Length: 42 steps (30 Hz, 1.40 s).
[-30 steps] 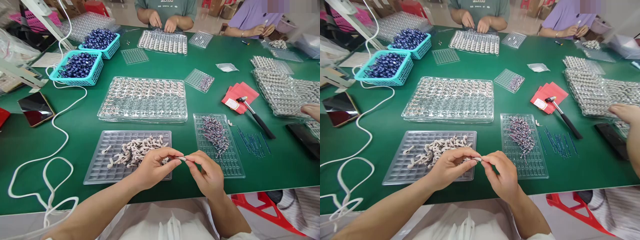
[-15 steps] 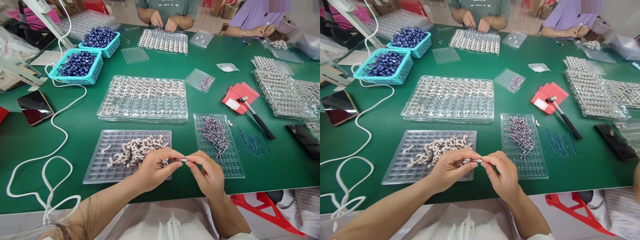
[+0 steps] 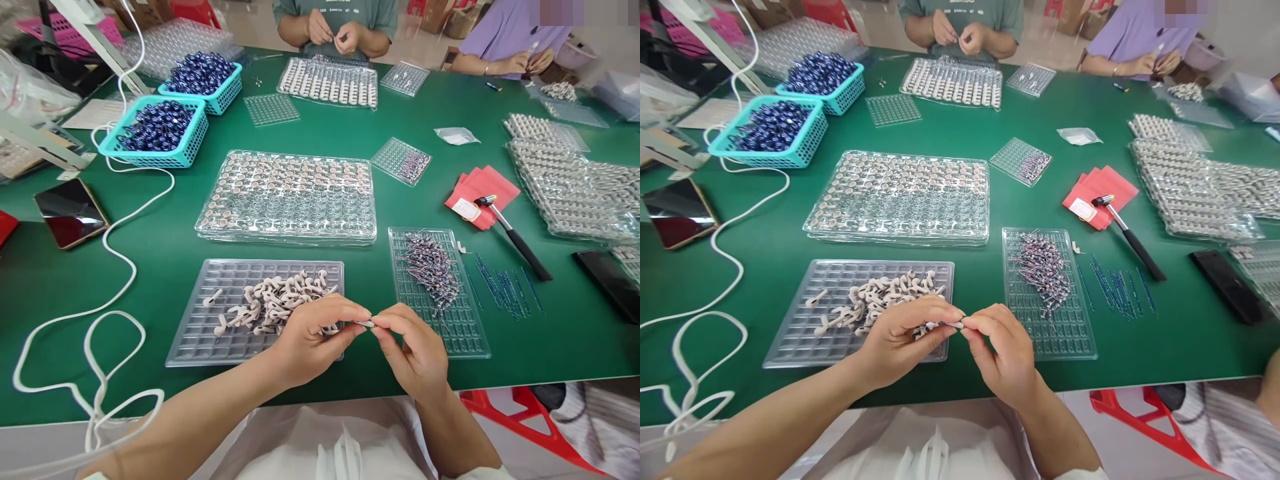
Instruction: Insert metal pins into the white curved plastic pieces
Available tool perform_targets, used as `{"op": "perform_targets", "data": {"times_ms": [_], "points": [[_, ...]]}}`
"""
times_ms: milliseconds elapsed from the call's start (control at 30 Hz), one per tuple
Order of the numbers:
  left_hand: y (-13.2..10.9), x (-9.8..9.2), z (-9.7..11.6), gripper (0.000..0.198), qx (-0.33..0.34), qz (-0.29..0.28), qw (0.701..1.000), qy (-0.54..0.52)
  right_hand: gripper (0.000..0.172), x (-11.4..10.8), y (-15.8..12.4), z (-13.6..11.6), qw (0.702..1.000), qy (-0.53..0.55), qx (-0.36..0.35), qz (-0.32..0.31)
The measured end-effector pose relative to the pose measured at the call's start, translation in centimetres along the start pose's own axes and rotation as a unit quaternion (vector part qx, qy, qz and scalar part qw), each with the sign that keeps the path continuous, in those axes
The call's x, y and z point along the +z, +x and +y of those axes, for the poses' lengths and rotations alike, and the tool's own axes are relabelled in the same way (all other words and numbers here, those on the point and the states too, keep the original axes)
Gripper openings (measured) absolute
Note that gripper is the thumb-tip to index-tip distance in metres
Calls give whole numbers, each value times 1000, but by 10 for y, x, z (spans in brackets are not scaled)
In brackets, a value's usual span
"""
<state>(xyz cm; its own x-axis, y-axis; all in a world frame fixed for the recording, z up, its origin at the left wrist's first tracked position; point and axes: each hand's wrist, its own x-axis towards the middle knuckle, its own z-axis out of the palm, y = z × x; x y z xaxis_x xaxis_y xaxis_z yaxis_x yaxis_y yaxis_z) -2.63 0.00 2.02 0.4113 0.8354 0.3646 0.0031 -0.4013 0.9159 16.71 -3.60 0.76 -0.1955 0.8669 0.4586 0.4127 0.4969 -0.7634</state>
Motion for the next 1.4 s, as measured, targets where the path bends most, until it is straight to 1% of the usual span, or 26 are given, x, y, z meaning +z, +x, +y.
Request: {"op": "perform_targets", "data": {"times_ms": [67,367,467,667,800,1000,1267,1400], "points": [[0,0,0,26,7,1,1000,5,31,0,0,0,1000,-1,-6,2],[-1,2,-1,27,3,8,1000,6,36,2,-2,3,999,-26,-37,18],[-2,2,-1,26,-8,11,1000,-3,35,2,-1,2,999,-19,-33,22],[-5,2,-3,24,-38,9,999,-18,37,1,-1,0,999,21,0,24],[-6,1,-4,23,-45,9,999,-17,35,1,0,-1,1000,18,-6,25],[-5,3,-3,23,-22,13,1000,-5,31,4,1,1,999,-15,-30,35],[-4,6,-3,23,22,26,999,22,32,5,1,1,995,-49,-63,59],[-3,6,-3,23,30,32,999,29,33,5,1,1,993,-60,-74,63]]}}
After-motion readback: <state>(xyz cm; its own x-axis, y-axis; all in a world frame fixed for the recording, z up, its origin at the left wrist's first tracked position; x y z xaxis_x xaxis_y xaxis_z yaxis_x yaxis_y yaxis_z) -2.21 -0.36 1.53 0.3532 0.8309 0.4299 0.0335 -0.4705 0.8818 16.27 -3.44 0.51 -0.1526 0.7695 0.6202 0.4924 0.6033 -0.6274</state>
